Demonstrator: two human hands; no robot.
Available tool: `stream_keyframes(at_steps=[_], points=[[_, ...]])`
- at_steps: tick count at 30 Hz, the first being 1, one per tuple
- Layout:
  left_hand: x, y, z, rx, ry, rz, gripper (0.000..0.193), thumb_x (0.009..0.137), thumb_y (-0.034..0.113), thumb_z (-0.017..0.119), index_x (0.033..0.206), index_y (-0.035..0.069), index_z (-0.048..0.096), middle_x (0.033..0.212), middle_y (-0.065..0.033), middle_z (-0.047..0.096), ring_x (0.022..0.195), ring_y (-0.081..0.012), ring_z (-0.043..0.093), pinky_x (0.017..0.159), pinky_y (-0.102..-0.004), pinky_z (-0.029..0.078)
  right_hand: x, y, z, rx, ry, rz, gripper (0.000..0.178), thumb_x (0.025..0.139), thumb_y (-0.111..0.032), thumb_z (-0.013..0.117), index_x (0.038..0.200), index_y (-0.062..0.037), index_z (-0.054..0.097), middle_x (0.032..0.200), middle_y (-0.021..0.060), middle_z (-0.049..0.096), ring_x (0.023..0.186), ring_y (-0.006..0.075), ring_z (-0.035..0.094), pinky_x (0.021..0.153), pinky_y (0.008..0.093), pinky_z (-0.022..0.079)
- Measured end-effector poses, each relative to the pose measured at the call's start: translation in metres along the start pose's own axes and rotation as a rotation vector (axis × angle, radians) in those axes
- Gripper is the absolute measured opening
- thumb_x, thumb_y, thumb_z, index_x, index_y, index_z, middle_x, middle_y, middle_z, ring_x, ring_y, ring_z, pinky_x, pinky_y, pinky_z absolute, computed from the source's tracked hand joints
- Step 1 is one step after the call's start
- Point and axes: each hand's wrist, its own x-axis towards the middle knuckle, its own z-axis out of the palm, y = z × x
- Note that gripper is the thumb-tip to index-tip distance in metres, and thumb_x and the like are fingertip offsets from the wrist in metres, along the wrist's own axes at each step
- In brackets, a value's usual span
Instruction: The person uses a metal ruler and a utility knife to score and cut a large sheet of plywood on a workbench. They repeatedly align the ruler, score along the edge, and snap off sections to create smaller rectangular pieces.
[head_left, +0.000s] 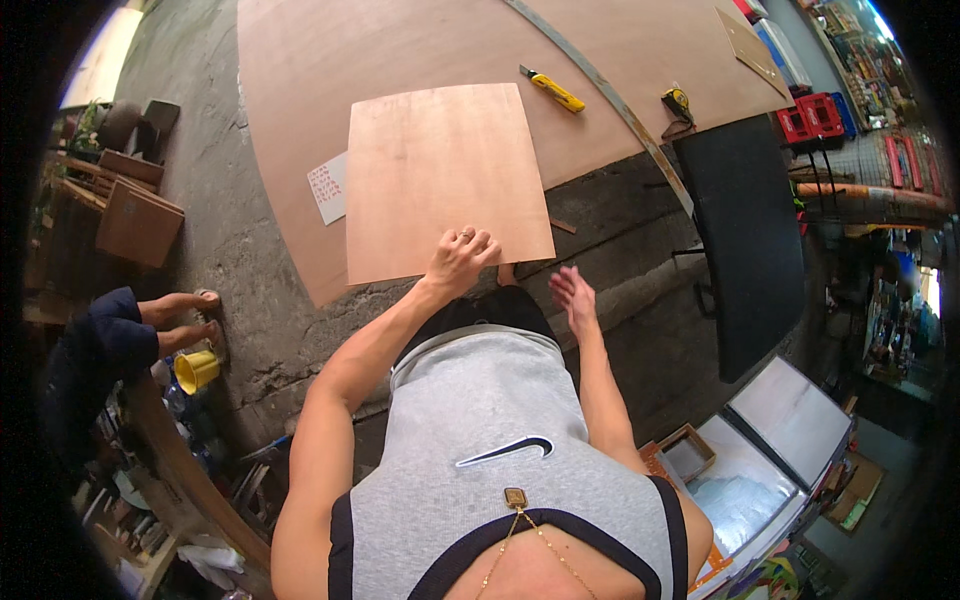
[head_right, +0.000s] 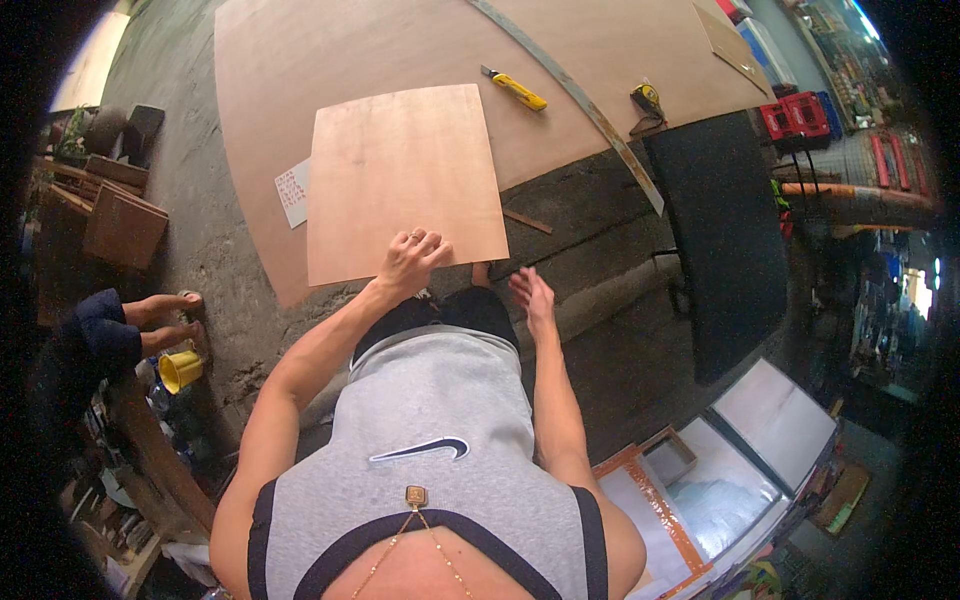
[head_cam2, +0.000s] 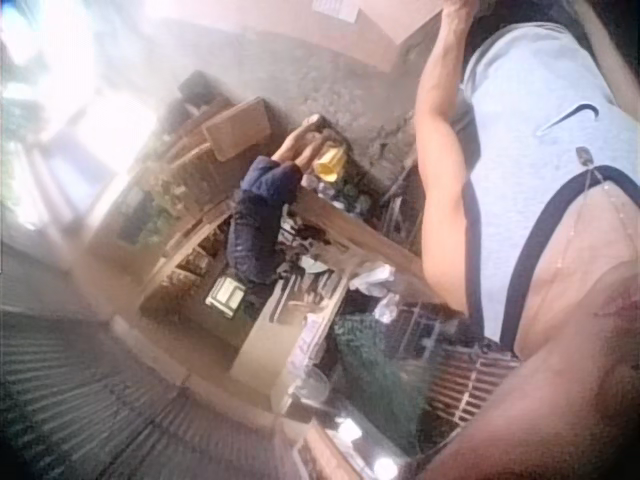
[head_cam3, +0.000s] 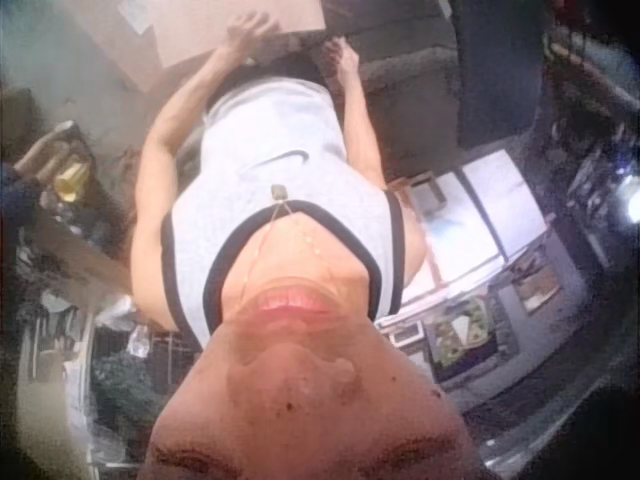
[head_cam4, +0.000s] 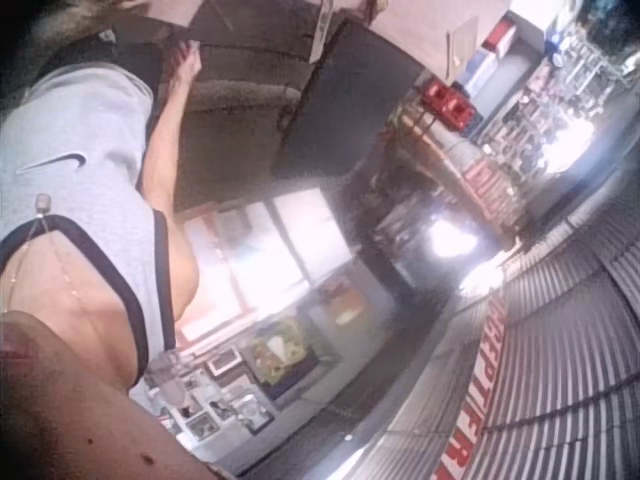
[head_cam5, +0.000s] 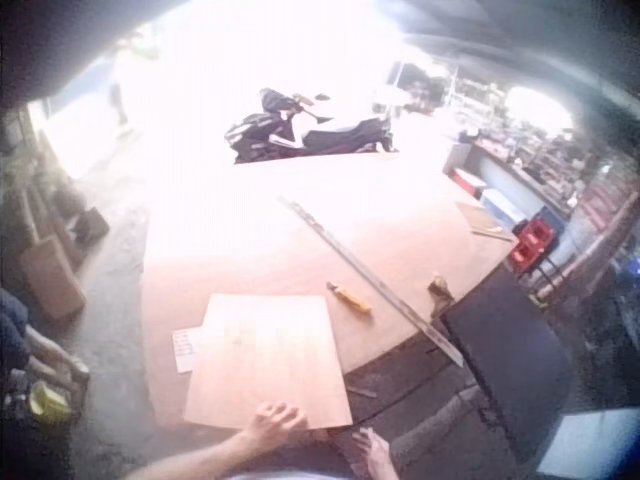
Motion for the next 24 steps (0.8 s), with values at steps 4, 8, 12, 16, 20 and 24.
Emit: stream_keyframes(at_steps=[4, 8, 12, 16, 20, 24], points=[[0.005, 0.008, 0.016, -0.003, -0.024, -0.106, 0.041, 0.067, 0.012, 0.064, 0.107, 0.017, 0.06, 0.101, -0.004, 0.058, 0.095, -0.0216, 0.056, 0.075, -0.0371, 0.043, 0.029, -0.054, 0.024, 0.147, -0.31, 0.0, 0.049, 0.096, -0.042, 0.056, 0.125, -0.0027, 0.057, 0.107, 0.0062, 0.068, 0.094, 0.0175, 0.065, 0.085, 0.0355, 0.05], [0.008, 0.013, 0.01, -0.155, -0.045, -0.261, 0.046, 0.066, 0.021, 0.074, 0.109, 0.016, 0.061, 0.106, -0.0073, 0.057, 0.105, -0.0254, 0.055, 0.088, -0.041, 0.042, 0.053, -0.059, 0.034, -0.08, -0.296, -0.064, 0.034, 0.094, -0.025, 0.063, 0.117, -0.0012, 0.062, 0.098, 0.0048, 0.069, 0.081, 0.0138, 0.066, 0.074, 0.0297, 0.053], [-0.005, 0.004, -0.013, -0.326, 0.121, -0.55, 0.061, 0.064, 0.038, 0.083, 0.115, 0.013, 0.06, 0.111, -0.0112, 0.057, 0.114, -0.0291, 0.051, 0.096, -0.0441, 0.04, 0.066, -0.071, 0.033, -0.049, -0.262, -0.027, 0.026, 0.092, -0.019, 0.065, 0.112, -0.0014, 0.065, 0.092, 0.0041, 0.069, 0.074, 0.0126, 0.066, 0.069, 0.028, 0.053], [-0.076, -0.037, 0.012, 0.018, 0.372, -1.221, 0.058, 0.079, 0.039, 0.074, 0.122, 0.004, 0.057, 0.117, -0.0162, 0.057, 0.115, -0.0343, 0.051, 0.098, -0.0466, 0.04, 0.081, -0.093, 0.028, -0.062, -0.338, -0.038, 0.027, 0.092, -0.019, 0.064, 0.111, 0.0005, 0.065, 0.091, 0.004, 0.069, 0.078, 0.0117, 0.066, 0.067, 0.0287, 0.054], [-0.079, -0.057, 0.01, -0.465, 0.306, -1.687, 0.059, 0.086, 0.035, 0.069, 0.129, 0.0, 0.049, 0.117, -0.0208, 0.06, 0.11, -0.0317, 0.059, 0.092, -0.0422, 0.046, 0.097, -0.118, 0.021, -0.165, -0.389, -0.012, 0.03, 0.093, -0.02, 0.064, 0.114, 0.0002, 0.064, 0.093, 0.004, 0.07, 0.078, 0.012, 0.066, 0.07, 0.0271, 0.053], [-0.072, -0.066, 0.035, -0.869, 0.484, -1.701, 0.055, 0.088, 0.026, 0.069, 0.131, 0.0, 0.047, 0.114, -0.0208, 0.064, 0.105, -0.0243, 0.062, 0.085, -0.0364, 0.05, 0.113, -0.131, 0.018, -0.225, -0.445, 0.005, 0.033, 0.093, -0.021, 0.063, 0.12, -0.0004, 0.062, 0.1, 0.0041, 0.069, 0.082, 0.0129, 0.066, 0.073, 0.0268, 0.052]])
